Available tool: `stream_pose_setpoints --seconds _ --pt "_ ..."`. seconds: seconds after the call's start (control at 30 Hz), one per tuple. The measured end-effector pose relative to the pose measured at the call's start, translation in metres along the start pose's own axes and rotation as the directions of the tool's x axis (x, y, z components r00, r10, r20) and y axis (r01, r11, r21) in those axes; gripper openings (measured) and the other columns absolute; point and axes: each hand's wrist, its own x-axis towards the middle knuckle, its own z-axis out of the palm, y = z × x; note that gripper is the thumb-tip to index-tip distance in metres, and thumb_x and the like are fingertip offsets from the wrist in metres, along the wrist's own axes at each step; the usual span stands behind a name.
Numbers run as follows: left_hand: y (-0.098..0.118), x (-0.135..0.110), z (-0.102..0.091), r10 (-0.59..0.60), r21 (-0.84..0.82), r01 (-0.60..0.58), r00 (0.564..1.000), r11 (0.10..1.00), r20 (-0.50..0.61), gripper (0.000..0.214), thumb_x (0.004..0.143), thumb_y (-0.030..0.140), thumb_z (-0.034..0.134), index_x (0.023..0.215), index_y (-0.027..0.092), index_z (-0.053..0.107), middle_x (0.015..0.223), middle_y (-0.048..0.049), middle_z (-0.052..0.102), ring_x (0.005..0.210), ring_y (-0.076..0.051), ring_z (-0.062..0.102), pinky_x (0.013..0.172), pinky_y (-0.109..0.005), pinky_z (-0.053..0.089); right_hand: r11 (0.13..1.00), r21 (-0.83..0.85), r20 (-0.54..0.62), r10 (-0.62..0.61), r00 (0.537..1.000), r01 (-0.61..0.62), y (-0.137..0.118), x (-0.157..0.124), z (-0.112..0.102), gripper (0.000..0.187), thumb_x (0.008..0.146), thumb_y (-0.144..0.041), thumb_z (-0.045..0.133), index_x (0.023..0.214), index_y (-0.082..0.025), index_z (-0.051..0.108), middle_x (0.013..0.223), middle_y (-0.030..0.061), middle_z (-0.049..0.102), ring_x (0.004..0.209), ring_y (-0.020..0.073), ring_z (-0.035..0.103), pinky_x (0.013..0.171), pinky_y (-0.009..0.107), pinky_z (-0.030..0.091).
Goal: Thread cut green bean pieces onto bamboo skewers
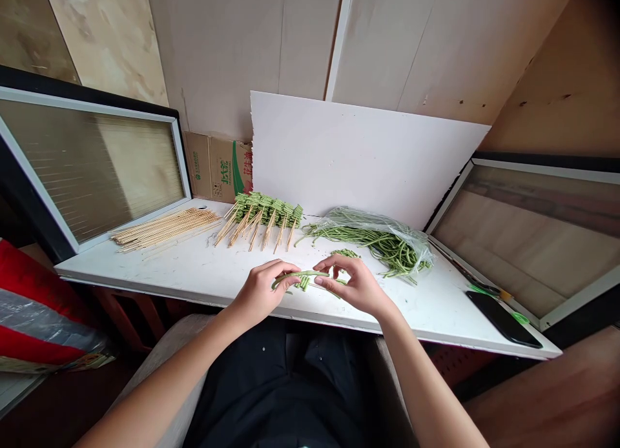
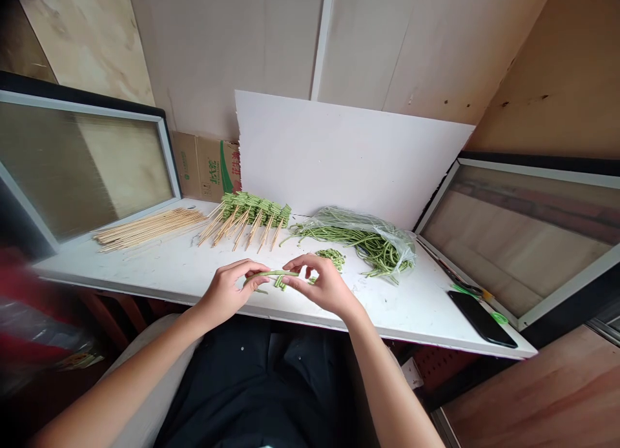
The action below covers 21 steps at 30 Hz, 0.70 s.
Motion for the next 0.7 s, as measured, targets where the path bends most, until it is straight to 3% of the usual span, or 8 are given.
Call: stream_pose_setpoints --seconds 0.37,0.5,0.7 --pt "0.012 0.001 0.002 0.019 -0.064 -0.019 1.0 0.998 0.002 0.009 0.1 0.025 0.071 0.103 0.019 0.076 0.091 -0.0056 0.077 0.078 -0.016 0.071 0.072 -0.026 0.054 0.978 -0.091 -0.091 -0.197 0.976 0.189 -0.003 0.001 0.028 0.007 0.102 -0.03 0.067 0.102 -0.026 0.073 0.091 0.0064 0.072 0.092 0.0242 0.06 0.08 0.038 0.05" --pt "0.015 0.002 0.002 0.029 -0.054 -0.029 1.0 0.998 0.005 0.01 0.098 0.016 0.068 0.091 0.018 0.075 0.086 -0.0049 0.076 0.078 -0.017 0.069 0.074 -0.028 0.053 0.961 -0.08 -0.094 -0.272 0.958 0.265 -0.004 0.002 0.036 0.02 0.1 -0.011 0.057 0.098 -0.025 0.071 0.085 0.0057 0.069 0.093 0.0251 0.057 0.082 0.04 0.05" --pt "0.011 0.001 0.002 -0.016 -0.141 0.025 0.998 0.99 0.065 0.027 0.089 0.0 0.057 0.083 0.018 0.076 0.082 -0.0049 0.076 0.076 -0.017 0.068 0.074 -0.028 0.055 0.959 -0.023 -0.082 -0.285 0.955 0.284 -0.002 0.002 0.043 0.027 0.096 -0.007 0.054 0.093 -0.026 0.072 0.084 0.006 0.069 0.093 0.0256 0.057 0.079 0.041 0.052"
